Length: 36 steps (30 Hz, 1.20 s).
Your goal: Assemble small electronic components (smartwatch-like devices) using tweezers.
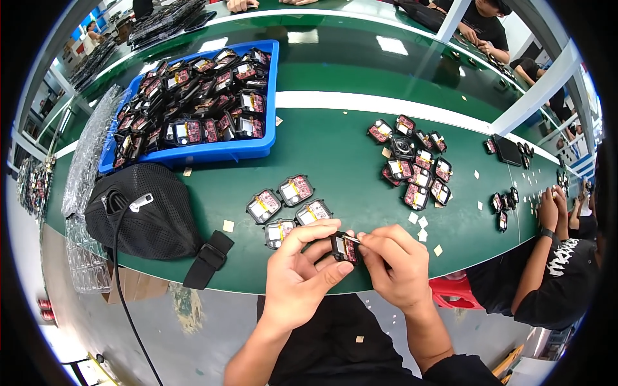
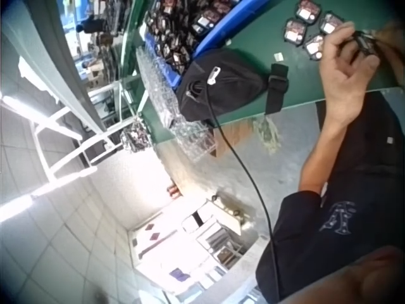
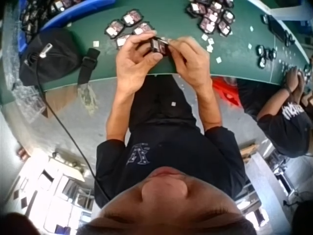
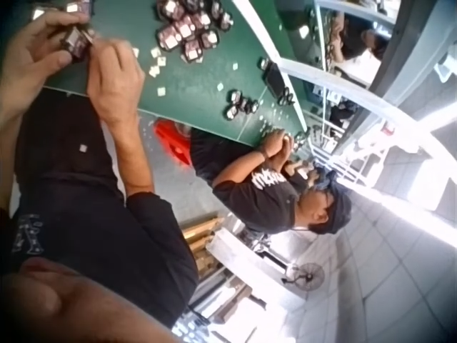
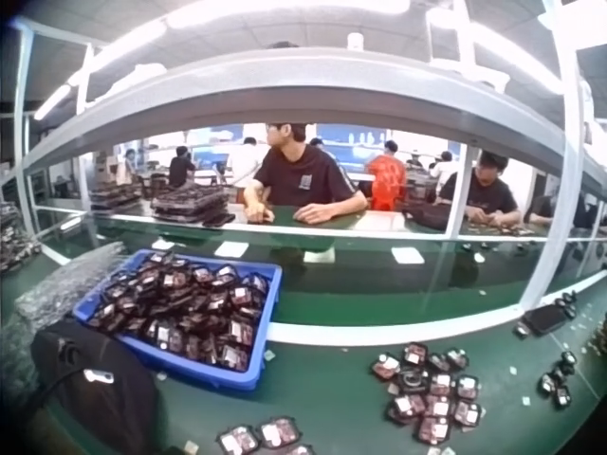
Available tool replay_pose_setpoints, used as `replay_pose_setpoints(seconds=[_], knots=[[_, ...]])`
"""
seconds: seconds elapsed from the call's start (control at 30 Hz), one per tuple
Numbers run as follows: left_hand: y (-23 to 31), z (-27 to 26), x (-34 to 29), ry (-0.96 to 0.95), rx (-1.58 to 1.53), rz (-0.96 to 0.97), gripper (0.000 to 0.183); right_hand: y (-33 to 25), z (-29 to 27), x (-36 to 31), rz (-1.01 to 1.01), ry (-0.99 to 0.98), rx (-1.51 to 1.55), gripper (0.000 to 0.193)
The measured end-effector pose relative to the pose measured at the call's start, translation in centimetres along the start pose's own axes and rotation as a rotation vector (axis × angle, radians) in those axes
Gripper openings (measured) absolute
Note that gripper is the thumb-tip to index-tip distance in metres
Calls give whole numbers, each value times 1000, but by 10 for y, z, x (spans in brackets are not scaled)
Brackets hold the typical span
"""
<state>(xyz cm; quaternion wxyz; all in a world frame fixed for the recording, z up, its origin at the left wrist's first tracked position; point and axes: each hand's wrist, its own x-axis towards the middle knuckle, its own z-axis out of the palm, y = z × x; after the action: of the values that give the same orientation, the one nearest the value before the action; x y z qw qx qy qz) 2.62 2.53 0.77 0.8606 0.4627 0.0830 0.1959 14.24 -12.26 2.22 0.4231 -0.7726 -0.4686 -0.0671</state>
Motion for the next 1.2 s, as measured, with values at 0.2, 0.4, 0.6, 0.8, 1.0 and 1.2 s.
replay_pose_setpoints(seconds=[0.2,0.4,0.6,0.8,1.0,1.2], knots=[[-6,0,-2,14,5,80,51,4,-2,-9,94,273,-200,31],[-4,1,-3,26,34,137,49,6,-20,-8,486,131,-530,39],[15,-19,4,129,864,481,33,-6,-25,-19,474,34,-501,41],[34,-30,25,355,1325,504,28,-16,-16,-27,379,4,-420,36],[34,-8,-2,154,988,476,25,-9,-16,-20,270,13,-242,35],[14,8,-13,40,435,10,32,-3,-20,-22,151,57,260,46]])
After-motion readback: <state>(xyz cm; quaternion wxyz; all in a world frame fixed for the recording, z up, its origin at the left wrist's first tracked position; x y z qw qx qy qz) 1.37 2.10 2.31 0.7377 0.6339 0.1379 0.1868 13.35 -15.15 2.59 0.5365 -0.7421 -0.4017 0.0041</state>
